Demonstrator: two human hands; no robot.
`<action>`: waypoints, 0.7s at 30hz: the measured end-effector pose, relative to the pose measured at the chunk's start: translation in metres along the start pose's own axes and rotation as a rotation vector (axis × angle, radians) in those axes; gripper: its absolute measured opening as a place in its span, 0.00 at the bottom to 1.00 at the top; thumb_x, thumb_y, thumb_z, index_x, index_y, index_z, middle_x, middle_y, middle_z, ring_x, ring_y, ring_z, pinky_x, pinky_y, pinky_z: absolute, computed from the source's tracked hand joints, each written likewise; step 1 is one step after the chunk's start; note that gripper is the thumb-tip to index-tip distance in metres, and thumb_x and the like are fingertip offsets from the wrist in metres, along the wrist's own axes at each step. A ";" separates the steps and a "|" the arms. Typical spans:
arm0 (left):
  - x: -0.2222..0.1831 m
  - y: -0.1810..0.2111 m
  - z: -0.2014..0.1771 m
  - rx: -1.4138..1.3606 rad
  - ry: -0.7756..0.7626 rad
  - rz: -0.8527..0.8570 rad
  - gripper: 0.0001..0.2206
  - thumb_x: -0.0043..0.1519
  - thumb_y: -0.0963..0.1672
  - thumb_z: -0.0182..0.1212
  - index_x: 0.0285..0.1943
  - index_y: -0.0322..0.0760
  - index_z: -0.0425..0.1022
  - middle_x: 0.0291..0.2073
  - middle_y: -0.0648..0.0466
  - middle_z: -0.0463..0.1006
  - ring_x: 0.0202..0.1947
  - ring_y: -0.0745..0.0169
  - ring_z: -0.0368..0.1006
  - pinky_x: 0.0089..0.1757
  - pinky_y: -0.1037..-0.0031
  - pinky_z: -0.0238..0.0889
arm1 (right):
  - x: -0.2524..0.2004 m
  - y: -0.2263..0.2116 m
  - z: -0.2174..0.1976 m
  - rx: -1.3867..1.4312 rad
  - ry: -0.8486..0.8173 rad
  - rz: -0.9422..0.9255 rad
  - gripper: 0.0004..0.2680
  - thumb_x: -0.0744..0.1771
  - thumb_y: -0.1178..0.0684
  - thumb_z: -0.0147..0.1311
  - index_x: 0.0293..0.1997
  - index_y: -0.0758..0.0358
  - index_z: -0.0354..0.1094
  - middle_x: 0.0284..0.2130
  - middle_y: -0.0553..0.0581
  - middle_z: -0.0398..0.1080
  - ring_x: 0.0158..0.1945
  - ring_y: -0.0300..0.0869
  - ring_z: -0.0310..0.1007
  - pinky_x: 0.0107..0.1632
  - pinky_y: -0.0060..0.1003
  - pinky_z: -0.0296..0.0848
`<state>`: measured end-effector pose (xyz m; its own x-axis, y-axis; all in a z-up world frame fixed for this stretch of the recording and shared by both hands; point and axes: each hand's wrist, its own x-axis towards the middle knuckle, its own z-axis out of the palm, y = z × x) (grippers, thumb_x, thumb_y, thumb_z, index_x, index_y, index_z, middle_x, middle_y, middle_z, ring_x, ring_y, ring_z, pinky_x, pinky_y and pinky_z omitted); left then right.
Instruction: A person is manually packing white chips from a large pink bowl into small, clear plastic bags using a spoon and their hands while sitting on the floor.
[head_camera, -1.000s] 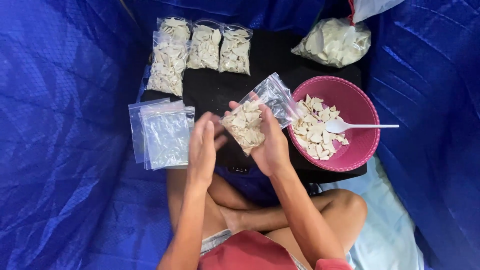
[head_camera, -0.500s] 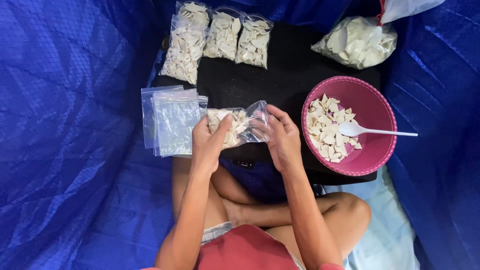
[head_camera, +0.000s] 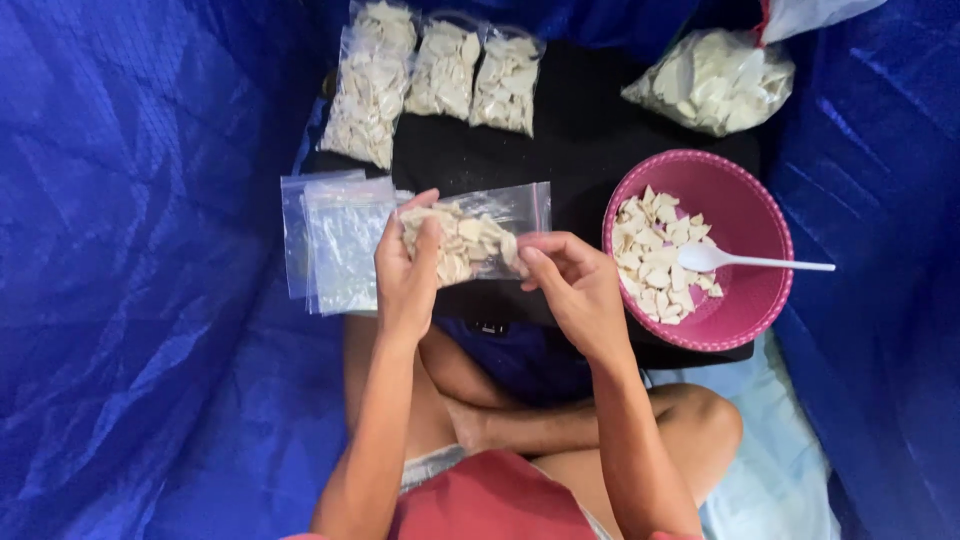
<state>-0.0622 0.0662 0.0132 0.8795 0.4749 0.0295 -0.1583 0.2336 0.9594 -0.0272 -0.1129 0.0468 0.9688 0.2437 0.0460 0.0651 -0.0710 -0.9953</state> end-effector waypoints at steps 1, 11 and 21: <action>0.000 -0.001 0.001 -0.002 -0.002 0.005 0.18 0.69 0.47 0.56 0.66 0.37 0.71 0.52 0.44 0.77 0.55 0.61 0.71 0.54 0.65 0.72 | 0.002 -0.001 -0.003 0.000 0.001 -0.005 0.05 0.68 0.59 0.59 0.45 0.67 0.77 0.34 0.61 0.79 0.29 0.40 0.78 0.36 0.35 0.83; -0.005 -0.010 0.007 -0.190 -0.128 -0.011 0.26 0.66 0.45 0.61 0.72 0.36 0.58 0.48 0.38 0.81 0.50 0.56 0.78 0.48 0.65 0.76 | 0.001 -0.041 -0.011 -0.357 -0.107 -0.224 0.07 0.70 0.55 0.54 0.42 0.58 0.81 0.30 0.58 0.75 0.27 0.37 0.68 0.30 0.32 0.70; -0.020 -0.052 0.024 -0.432 -0.159 -0.163 0.37 0.65 0.38 0.59 0.80 0.43 0.41 0.56 0.38 0.74 0.49 0.49 0.78 0.43 0.63 0.80 | 0.010 -0.083 -0.019 -0.600 0.042 -0.437 0.04 0.70 0.54 0.60 0.37 0.56 0.80 0.22 0.52 0.69 0.23 0.40 0.65 0.31 0.32 0.68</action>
<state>-0.0605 0.0242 -0.0302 0.9606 0.2753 -0.0372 -0.1546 0.6410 0.7519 -0.0181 -0.1226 0.1319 0.8320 0.3348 0.4424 0.5548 -0.4952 -0.6686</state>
